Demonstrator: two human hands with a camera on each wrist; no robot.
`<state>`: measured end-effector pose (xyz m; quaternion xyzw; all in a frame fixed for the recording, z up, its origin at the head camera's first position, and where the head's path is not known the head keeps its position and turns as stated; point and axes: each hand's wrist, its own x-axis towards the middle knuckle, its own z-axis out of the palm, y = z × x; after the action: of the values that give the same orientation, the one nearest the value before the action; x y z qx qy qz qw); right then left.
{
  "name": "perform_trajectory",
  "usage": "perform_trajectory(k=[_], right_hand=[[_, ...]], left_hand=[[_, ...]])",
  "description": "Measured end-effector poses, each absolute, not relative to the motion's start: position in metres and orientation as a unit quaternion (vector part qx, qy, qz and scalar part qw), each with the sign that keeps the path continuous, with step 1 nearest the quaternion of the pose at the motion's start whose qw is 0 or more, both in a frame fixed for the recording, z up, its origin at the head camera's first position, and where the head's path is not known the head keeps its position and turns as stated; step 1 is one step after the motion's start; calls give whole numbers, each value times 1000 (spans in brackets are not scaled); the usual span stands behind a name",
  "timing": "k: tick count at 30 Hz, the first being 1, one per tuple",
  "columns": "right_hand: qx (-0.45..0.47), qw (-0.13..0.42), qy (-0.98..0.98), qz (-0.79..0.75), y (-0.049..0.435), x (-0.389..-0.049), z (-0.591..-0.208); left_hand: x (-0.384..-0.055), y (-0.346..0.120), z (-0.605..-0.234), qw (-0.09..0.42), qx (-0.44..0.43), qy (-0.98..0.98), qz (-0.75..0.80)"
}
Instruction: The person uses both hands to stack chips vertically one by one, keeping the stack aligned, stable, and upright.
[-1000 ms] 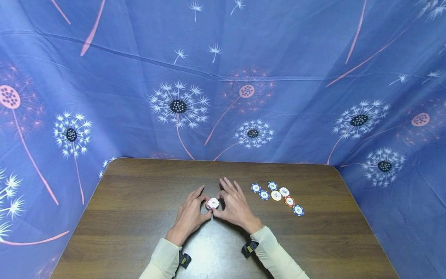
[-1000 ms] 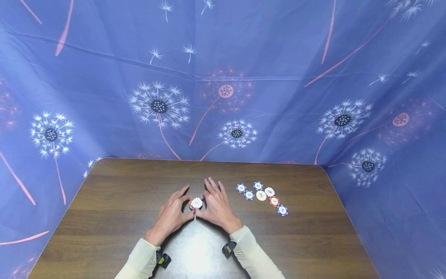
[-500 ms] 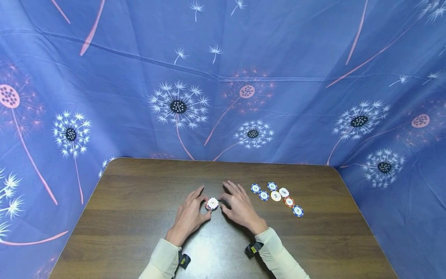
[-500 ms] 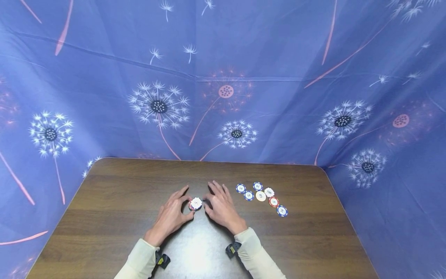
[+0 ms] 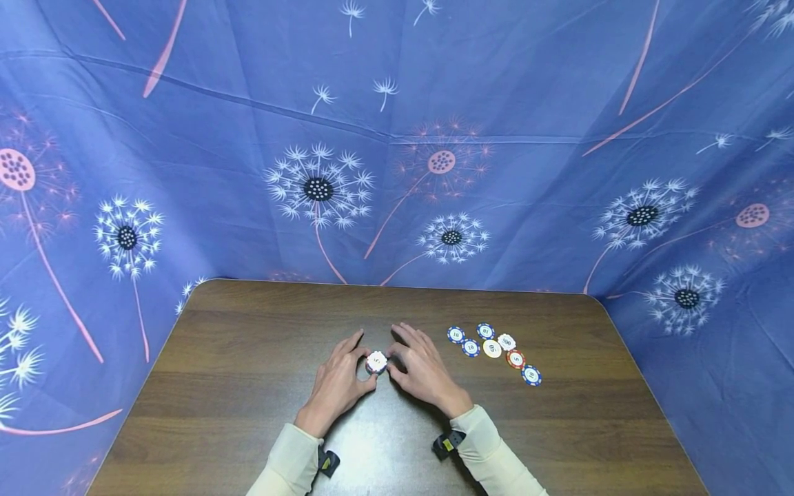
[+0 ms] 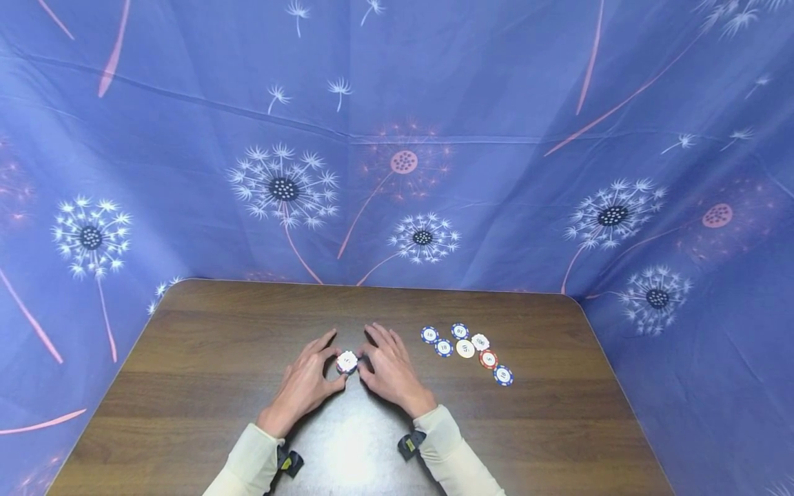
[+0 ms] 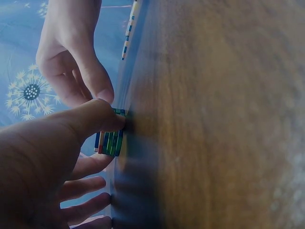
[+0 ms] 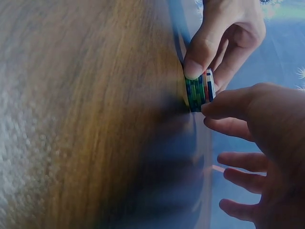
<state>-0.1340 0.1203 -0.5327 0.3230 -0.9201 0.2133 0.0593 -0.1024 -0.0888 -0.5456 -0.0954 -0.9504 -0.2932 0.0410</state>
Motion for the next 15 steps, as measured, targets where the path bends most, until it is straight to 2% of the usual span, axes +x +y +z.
perform_trajectory(k=[7, 15], right_hand=[[321, 55, -921, 214, 120, -133, -533], [313, 80, -917, 234, 133, -125, -531]], left_hand=[[-103, -89, -545, 44, -97, -950, -293], [-101, -90, -548, 72, -107, -949, -287]])
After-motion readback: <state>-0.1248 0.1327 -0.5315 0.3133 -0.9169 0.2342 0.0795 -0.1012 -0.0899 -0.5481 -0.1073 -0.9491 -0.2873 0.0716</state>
